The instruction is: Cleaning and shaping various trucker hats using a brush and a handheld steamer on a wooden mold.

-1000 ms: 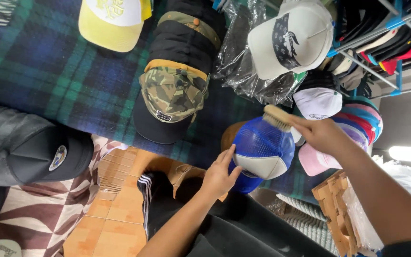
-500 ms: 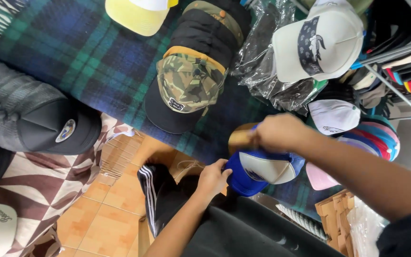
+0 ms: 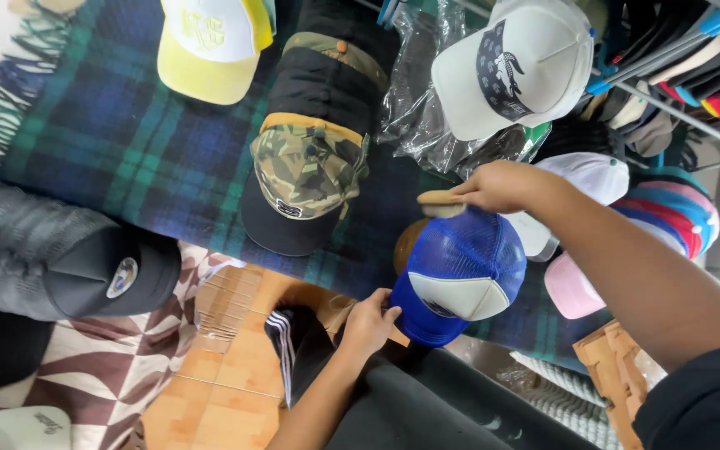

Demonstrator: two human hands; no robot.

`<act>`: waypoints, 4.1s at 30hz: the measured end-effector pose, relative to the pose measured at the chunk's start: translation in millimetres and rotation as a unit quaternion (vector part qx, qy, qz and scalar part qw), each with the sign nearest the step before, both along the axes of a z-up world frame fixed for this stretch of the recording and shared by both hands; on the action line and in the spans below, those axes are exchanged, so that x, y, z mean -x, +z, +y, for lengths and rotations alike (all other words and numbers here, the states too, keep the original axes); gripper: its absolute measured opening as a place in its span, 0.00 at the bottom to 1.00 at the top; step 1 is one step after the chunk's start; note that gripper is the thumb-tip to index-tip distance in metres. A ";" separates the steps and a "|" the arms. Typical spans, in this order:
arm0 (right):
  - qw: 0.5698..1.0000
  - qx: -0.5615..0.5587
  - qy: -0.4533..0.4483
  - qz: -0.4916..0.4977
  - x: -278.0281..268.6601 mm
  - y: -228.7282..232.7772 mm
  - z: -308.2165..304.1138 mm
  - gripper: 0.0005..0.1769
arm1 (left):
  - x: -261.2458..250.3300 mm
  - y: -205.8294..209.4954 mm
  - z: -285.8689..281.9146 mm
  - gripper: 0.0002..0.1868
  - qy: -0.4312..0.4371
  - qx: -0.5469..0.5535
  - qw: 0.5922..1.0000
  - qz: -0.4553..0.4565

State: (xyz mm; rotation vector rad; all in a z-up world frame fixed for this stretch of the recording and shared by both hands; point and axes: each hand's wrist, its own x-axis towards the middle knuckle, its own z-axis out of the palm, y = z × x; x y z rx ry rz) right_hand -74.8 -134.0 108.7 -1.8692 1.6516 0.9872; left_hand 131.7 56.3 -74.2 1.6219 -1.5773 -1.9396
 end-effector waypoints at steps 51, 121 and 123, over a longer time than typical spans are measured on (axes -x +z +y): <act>0.318 0.481 -0.701 -0.419 29.0 -208.0 274.7 0.19 | 3.5 -26.9 -31.2 0.10 -0.156 -0.006 0.987 -0.037; 0.226 0.442 -0.823 -0.276 -133.6 -180.3 305.4 0.29 | 120.1 79.7 -109.7 0.33 -0.373 0.647 0.659 -0.088; 0.229 0.534 -0.768 -0.269 -86.5 -184.0 271.4 0.27 | 119.2 74.7 -109.7 0.34 -0.380 0.651 0.648 -0.110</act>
